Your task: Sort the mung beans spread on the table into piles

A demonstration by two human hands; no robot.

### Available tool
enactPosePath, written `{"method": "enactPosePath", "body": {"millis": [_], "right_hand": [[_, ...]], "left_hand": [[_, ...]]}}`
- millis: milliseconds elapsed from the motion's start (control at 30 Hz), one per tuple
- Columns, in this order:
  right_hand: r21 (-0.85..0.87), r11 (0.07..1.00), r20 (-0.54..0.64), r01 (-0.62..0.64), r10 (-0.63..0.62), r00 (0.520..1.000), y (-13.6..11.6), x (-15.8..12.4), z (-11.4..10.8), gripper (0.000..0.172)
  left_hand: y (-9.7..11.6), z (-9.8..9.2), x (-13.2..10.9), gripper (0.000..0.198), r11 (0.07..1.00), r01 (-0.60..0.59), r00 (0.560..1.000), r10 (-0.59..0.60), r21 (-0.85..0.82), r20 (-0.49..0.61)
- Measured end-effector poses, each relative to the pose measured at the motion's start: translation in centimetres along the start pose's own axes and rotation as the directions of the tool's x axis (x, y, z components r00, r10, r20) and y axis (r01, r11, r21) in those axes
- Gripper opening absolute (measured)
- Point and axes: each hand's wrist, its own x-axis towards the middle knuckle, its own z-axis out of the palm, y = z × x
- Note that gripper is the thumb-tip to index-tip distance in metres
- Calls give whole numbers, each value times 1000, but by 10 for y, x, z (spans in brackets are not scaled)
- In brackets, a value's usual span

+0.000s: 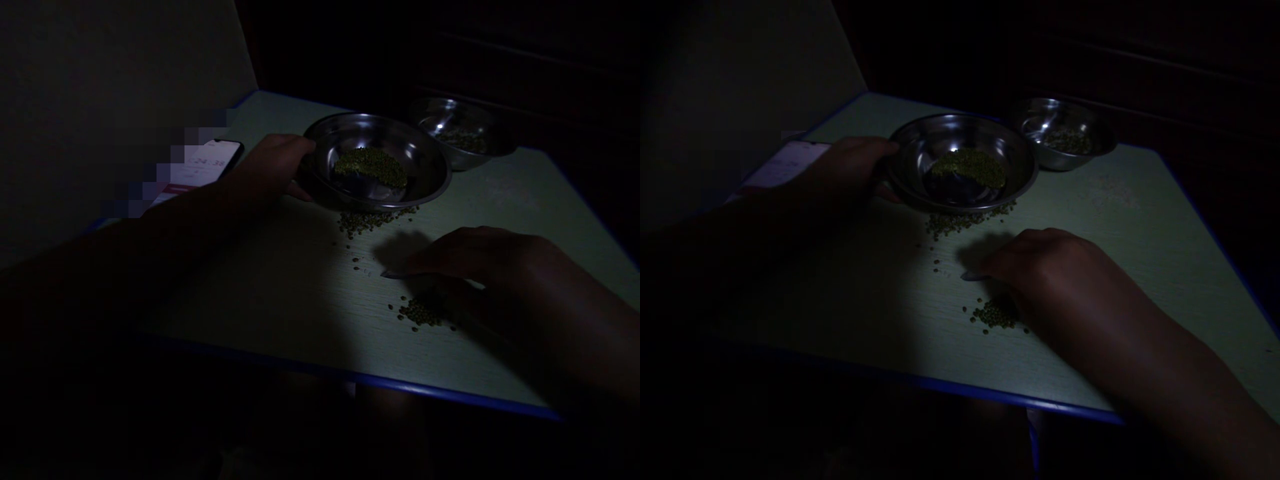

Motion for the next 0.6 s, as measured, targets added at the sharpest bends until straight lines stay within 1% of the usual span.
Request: {"method": "enactPosePath", "body": {"millis": [100,167,300,400,500,600], "right_hand": [[26,1000,4,15,-15,1000,1,-1,-3,37],[37,999,3,27,-27,1000,1,-1,-3,39],[42,999,7,33,-34,999,0,-2,-3,46],[79,997,14,-3,2,1000,1,-4,-5,40],[140,989,-6,-50,51,999,2,-4,-9,33],[174,985,-33,-22,28,999,2,0,-13,33]], "left_hand": [[2,0,-1,29,1000,26,1000,-26,9,-11],[5,0,-3,29,998,35,999,-35,42,-11],[6,0,-4,29,997,14,1000,-15,79,11],[2,0,-1,29,998,7,1000,-8,70,2],[-1,0,2,29,999,19,1000,-18,43,-9],[2,0,2,28,999,24,1000,-24,32,-5]]}}
